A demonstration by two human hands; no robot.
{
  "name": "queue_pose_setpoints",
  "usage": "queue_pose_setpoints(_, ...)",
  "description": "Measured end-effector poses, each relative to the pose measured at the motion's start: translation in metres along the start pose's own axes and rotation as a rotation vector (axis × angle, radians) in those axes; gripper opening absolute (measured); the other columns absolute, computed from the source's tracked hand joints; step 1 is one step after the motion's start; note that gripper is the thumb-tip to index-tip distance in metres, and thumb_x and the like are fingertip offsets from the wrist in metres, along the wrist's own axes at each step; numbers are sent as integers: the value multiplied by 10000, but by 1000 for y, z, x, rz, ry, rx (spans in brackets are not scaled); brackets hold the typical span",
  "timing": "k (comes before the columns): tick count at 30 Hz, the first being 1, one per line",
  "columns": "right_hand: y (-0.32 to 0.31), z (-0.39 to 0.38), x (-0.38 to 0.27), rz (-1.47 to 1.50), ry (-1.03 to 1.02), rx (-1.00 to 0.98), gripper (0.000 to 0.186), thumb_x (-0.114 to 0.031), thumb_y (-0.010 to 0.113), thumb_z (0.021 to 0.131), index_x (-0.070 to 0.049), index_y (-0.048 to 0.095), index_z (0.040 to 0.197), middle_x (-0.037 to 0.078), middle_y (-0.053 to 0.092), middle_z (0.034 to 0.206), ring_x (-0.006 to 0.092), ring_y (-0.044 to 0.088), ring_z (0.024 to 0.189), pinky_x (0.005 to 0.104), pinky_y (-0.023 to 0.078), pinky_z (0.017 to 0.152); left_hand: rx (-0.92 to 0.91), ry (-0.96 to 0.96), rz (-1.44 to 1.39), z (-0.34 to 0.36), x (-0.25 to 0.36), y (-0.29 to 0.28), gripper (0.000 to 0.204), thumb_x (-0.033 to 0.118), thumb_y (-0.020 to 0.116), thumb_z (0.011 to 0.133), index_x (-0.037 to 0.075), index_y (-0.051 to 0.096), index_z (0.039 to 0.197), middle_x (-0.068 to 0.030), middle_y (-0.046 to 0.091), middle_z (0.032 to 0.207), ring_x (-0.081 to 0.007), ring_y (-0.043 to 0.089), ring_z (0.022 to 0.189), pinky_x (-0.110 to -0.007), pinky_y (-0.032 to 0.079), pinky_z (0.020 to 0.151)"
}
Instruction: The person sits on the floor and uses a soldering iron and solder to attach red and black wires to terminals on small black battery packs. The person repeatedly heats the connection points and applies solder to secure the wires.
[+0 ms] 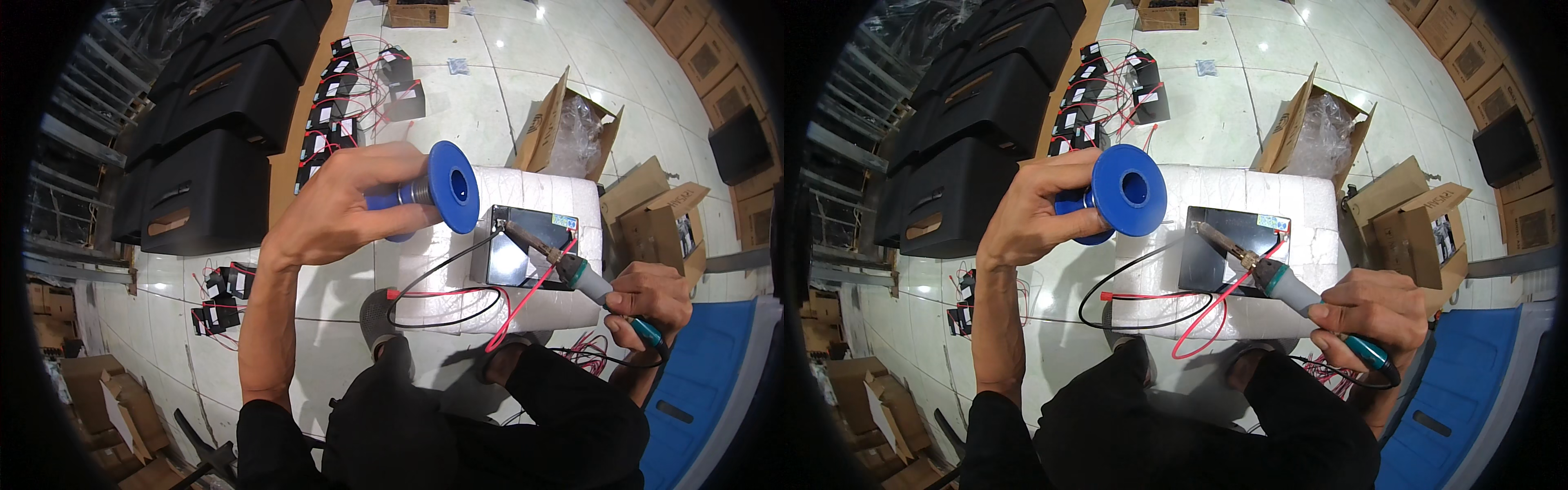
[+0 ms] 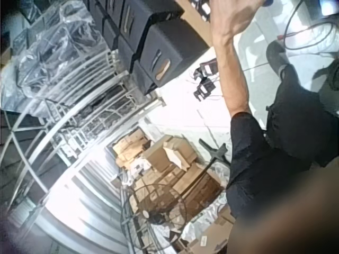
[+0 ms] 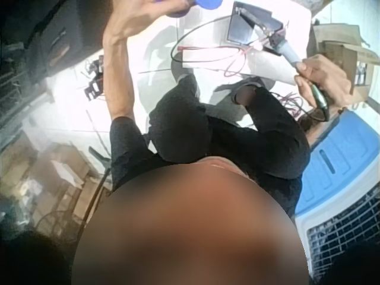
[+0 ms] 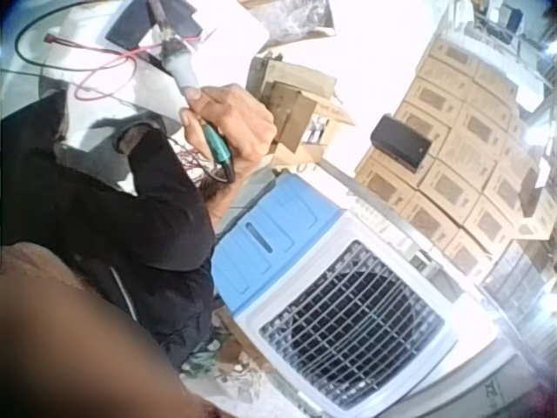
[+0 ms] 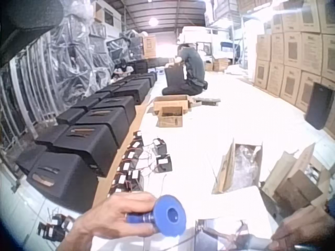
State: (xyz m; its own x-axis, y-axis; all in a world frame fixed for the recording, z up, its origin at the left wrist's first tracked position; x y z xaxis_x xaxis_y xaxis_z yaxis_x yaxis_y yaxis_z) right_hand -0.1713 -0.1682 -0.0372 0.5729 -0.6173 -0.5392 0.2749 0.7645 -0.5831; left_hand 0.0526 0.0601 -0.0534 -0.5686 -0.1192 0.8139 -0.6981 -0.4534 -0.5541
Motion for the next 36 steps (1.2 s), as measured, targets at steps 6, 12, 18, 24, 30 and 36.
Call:
queue_pose_setpoints(6,2,5,-3,-2,-46,-12,159,-112,741,781,12,643,766,116,632,618,224,629,501,310,491,442,47,54,12,-9,-8,-4,257,143,742,764,-23,697,955,-102,648,922,-192,610,834,-314,478,794)
queue_pose_setpoints(12,2,-20,8,116,91,-29,137,-69,751,783,50,704,833,147,689,744,259,676,639,326,537,570,209,-113,-101,-30,-26,-10,383,221,716,848,-65,666,1097,-88,692,1005,-153,653,926,-306,494,890)
queue_pose_setpoints(18,-1,-5,3,65,33,-34,110,-33,737,755,36,694,829,149,691,731,284,686,636,344,538,565,433,-131,-237,-64,-36,-12,284,143,671,921,-57,643,1122,-76,683,997,-134,639,881,-288,505,836)
queue_pose_setpoints(24,-1,-4,3,58,13,21,126,-12,754,731,12,709,847,117,695,739,218,698,647,299,541,581,750,-338,-257,-114,-61,32,270,156,558,991,-42,629,1161,-80,657,991,-145,639,864,-294,542,781)
queue_pose_setpoints(30,-2,-2,2,17,-7,-12,118,-6,742,722,8,706,834,115,699,735,222,700,635,298,544,568,1046,-856,-513,-206,-153,141,300,272,645,942,-5,694,1045,-33,659,866,-107,588,744,-254,476,667)
queue_pose_setpoints(36,-1,-3,-1,2,-17,-32,151,-12,743,714,14,705,858,126,682,733,219,677,622,302,532,542,938,-916,-440,-249,-198,223,180,171,616,967,-7,638,951,9,603,752,-60,507,660,-220,419,598)
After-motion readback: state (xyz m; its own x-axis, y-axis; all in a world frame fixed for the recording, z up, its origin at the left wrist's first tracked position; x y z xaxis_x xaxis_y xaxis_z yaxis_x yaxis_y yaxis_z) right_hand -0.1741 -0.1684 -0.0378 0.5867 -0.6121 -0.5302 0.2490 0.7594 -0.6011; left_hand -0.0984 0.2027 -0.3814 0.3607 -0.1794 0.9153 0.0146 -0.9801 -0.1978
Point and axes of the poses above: each hand's wrist, its own z-axis towards the middle knuckle, its own y-axis out of the palm, x = y × z, the point moved 4 cm from there along z, towards the middle knuckle
